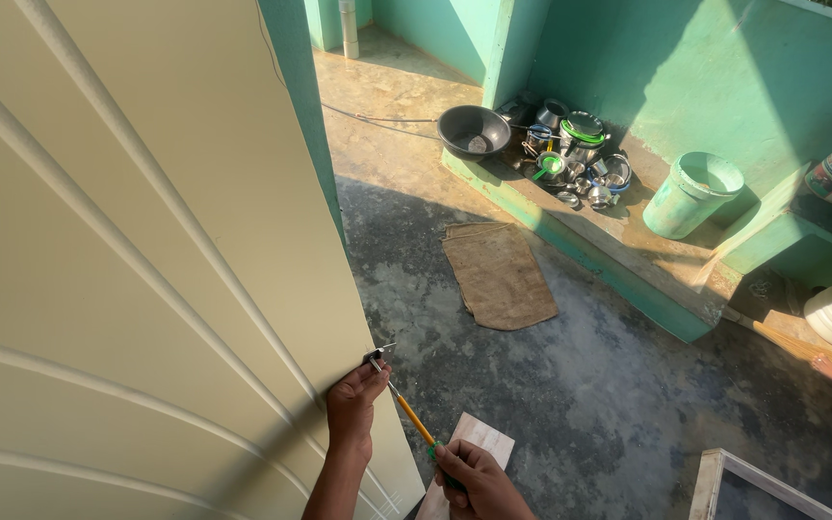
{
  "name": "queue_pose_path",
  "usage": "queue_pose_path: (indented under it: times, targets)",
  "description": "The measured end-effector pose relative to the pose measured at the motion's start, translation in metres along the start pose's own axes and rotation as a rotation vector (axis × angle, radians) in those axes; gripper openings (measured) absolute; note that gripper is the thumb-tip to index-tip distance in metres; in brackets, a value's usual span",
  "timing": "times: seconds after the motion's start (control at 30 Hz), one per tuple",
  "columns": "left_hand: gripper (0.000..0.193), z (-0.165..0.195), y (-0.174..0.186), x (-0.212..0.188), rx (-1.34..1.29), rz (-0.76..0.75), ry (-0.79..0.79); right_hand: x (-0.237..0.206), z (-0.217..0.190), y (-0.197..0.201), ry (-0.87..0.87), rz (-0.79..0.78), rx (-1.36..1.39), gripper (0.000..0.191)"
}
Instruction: The person installs a metal hinge onto a cream-colored door using a screwdriver. They position the hinge, drive screws into the door, and then sort through a bag of screws and washers on a wooden plank.
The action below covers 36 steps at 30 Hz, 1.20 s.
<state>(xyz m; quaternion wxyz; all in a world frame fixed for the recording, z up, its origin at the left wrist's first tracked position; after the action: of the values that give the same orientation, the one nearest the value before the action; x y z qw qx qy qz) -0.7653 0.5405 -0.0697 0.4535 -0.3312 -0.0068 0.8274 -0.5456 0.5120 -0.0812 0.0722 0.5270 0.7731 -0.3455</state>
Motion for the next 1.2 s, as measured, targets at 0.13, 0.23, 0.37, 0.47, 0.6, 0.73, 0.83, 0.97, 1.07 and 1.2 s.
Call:
queue_pose_path:
  times: [0.13, 0.23, 0.37, 0.47, 0.6, 0.73, 0.83, 0.97, 1.07, 1.2]
  targets:
    - [0.023, -0.003, 0.006, -0.004, 0.138, 0.010, 0.084, 0.001, -0.007, -0.011, 0.326, 0.129, -0.704, 0.020]
    - [0.028, -0.011, 0.007, -0.010, 0.215, 0.011, 0.154, -0.013, -0.008, -0.027, 0.439, 0.169, -0.966, 0.022]
    - [0.030, -0.019, -0.001, -0.009, 0.133, -0.055, 0.112, -0.022, -0.015, -0.035, 0.461, 0.173, -1.077, 0.024]
    - [0.026, -0.021, -0.005, -0.005, 0.096, -0.048, 0.102, -0.018, -0.013, -0.021, 0.292, 0.161, -0.739, 0.020]
    - [0.024, -0.020, -0.007, -0.005, 0.051, -0.063, 0.089, -0.015, 0.004, 0.000, -0.023, 0.099, 0.080, 0.015]
    - [0.021, -0.018, -0.013, -0.008, -0.006, -0.080, 0.107, -0.006, 0.006, 0.000, 0.237, 0.083, -0.208, 0.019]
    - [0.022, -0.016, -0.018, -0.010, -0.060, -0.115, 0.122, -0.019, -0.008, -0.018, 1.009, 0.151, -1.202, 0.016]
    - [0.022, -0.018, -0.019, -0.011, -0.085, -0.140, 0.107, -0.016, -0.014, -0.016, 0.608, 0.134, -1.058, 0.023]
    - [0.021, -0.022, -0.015, -0.010, -0.118, -0.107, 0.138, -0.011, -0.011, -0.008, 0.228, 0.089, -0.530, 0.028]
    - [0.023, -0.024, -0.007, -0.009, -0.038, -0.119, 0.141, -0.003, 0.002, -0.008, 0.101, -0.022, -0.384, 0.029]
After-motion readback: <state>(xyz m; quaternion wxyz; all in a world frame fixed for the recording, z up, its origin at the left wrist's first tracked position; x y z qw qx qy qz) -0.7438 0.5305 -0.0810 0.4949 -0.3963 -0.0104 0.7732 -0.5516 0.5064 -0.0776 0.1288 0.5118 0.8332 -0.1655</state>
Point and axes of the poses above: each hand's wrist, its own x-axis towards the middle knuckle, its own y-axis out of the back of the hand, z = x × y, the point moved 3 cm from there along x, towards the middle knuckle, and after that the axes turned 13 degrees about y, right-handed, at the moved point
